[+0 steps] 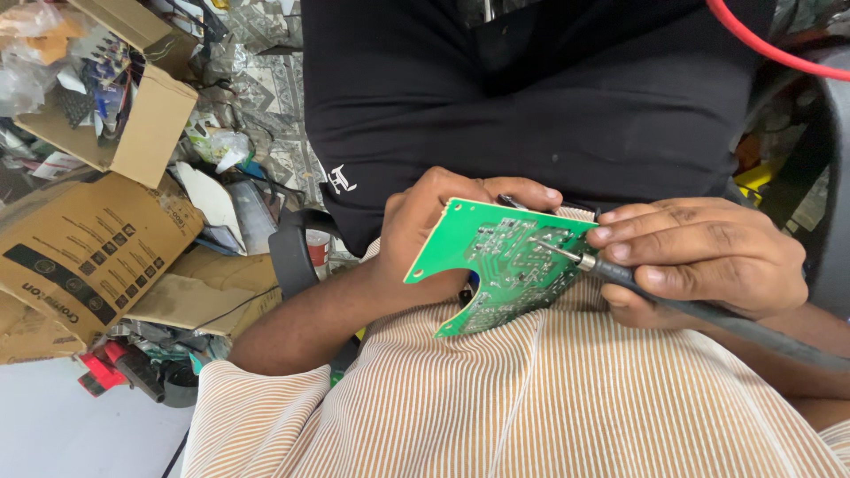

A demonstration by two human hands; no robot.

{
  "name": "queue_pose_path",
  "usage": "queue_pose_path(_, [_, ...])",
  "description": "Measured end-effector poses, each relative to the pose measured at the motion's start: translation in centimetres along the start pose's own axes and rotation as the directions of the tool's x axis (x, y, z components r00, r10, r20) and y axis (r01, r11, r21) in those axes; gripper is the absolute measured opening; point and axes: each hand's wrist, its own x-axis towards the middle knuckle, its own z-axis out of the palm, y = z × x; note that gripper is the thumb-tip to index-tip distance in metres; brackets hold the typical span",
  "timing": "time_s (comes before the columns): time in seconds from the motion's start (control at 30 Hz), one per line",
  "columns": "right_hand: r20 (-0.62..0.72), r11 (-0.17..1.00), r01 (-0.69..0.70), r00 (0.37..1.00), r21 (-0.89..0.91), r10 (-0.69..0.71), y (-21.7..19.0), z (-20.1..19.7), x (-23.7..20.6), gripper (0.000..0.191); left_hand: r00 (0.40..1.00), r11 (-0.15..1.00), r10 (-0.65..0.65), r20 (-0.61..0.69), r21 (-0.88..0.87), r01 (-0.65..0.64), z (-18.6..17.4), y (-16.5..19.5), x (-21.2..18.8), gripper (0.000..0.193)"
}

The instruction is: The person sits in a chair holding an audio circuit board mounted in a metal case, turns it over, and touches its components with multimeter probes to test it. They then take a green circuit board and solder components onto it with a soldering iron, working over their lap.

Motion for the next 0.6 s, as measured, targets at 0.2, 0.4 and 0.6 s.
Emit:
queue_pose_path(0.2, [-0.003, 1.000, -0.010, 1.000, 0.022, 0.010, -0.02, -0.02, -0.03, 0.028, 0.999, 0.995, -0.021, -0.030, -0.100, 0.018, 0.29, -0.33, -0.16, 0.027])
queue_pose_path(0.4, [-0.035, 0.999, -0.016, 0.999, 0.040, 0.018, 0.10, 0.34, 0.16, 0.027, 0.997, 0.984, -0.078, -0.023, -0.165, 0.073, 0.11, -0.39, -0.36, 0.027])
queue_pose_path(0.6, [-0.078, 0.983, -0.049, 0.995, 0.177, 0.063, 0.10, 0.23, 0.62, 0.025, 1.000, 0.982, -0.015, 0.003, -0.187, 0.015, -0.22, -0.81, 0.26, 0.025])
